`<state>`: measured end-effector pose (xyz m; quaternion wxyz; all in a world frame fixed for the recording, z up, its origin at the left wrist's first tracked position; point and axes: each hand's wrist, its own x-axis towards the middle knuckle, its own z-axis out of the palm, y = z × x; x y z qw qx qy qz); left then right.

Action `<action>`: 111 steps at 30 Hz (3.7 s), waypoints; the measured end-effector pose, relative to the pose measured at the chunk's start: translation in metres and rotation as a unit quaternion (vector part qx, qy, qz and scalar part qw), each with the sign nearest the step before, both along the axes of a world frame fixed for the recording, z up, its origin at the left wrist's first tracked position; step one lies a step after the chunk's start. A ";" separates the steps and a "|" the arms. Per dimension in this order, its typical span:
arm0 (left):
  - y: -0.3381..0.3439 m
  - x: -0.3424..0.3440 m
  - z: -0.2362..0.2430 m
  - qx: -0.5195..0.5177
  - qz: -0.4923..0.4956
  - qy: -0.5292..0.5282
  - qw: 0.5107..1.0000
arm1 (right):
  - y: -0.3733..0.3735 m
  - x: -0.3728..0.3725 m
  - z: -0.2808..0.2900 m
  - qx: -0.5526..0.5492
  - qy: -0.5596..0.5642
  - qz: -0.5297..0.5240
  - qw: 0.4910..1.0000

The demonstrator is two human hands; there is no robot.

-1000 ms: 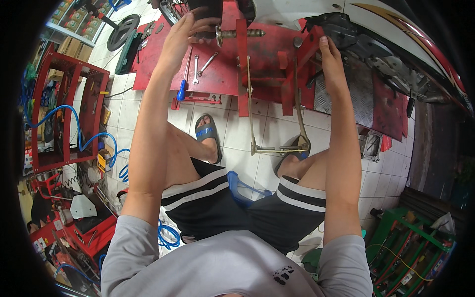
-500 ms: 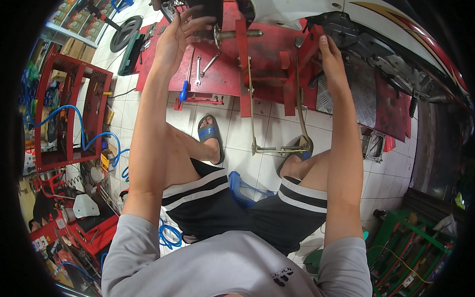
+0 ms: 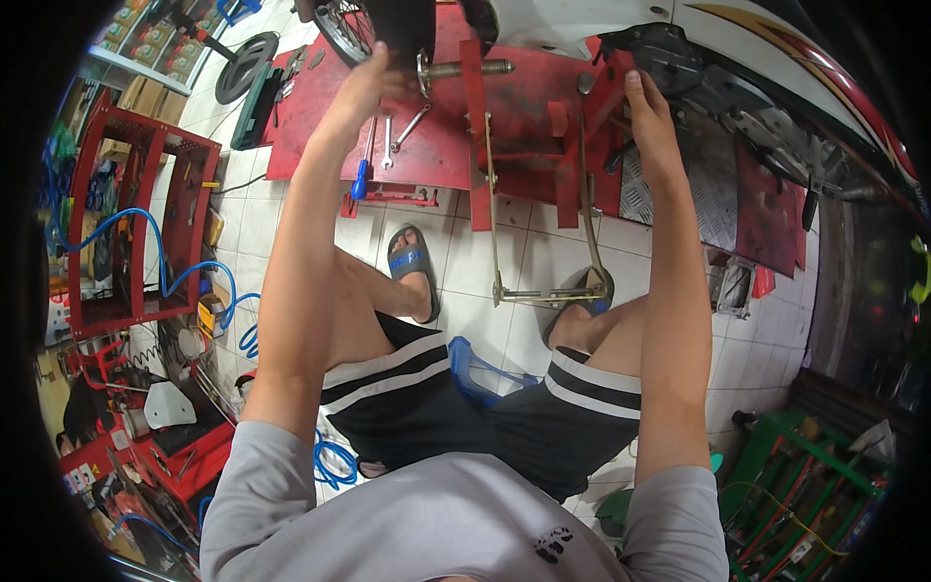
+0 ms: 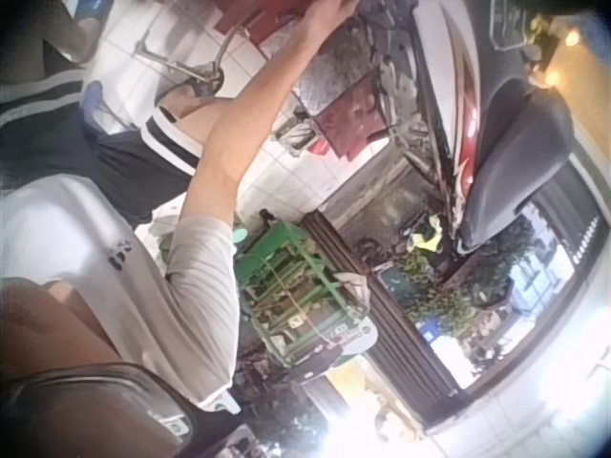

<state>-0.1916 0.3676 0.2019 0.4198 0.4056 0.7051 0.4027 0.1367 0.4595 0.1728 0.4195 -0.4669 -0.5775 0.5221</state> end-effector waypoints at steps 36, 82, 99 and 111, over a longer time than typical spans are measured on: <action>-0.003 0.011 0.002 0.112 -0.068 -0.042 0.991 | -0.001 -0.005 -0.001 0.267 -0.094 -0.116 0.952; 0.004 0.010 0.009 0.018 0.009 -0.046 0.999 | 0.040 -0.072 -0.018 0.024 0.030 0.390 0.920; 0.001 0.008 0.015 0.005 0.007 -0.040 0.999 | 0.031 -0.081 -0.016 -0.107 -0.040 0.288 0.951; 0.002 0.006 0.012 0.004 0.003 -0.019 1.000 | 0.005 -0.101 -0.014 0.079 0.026 0.235 0.968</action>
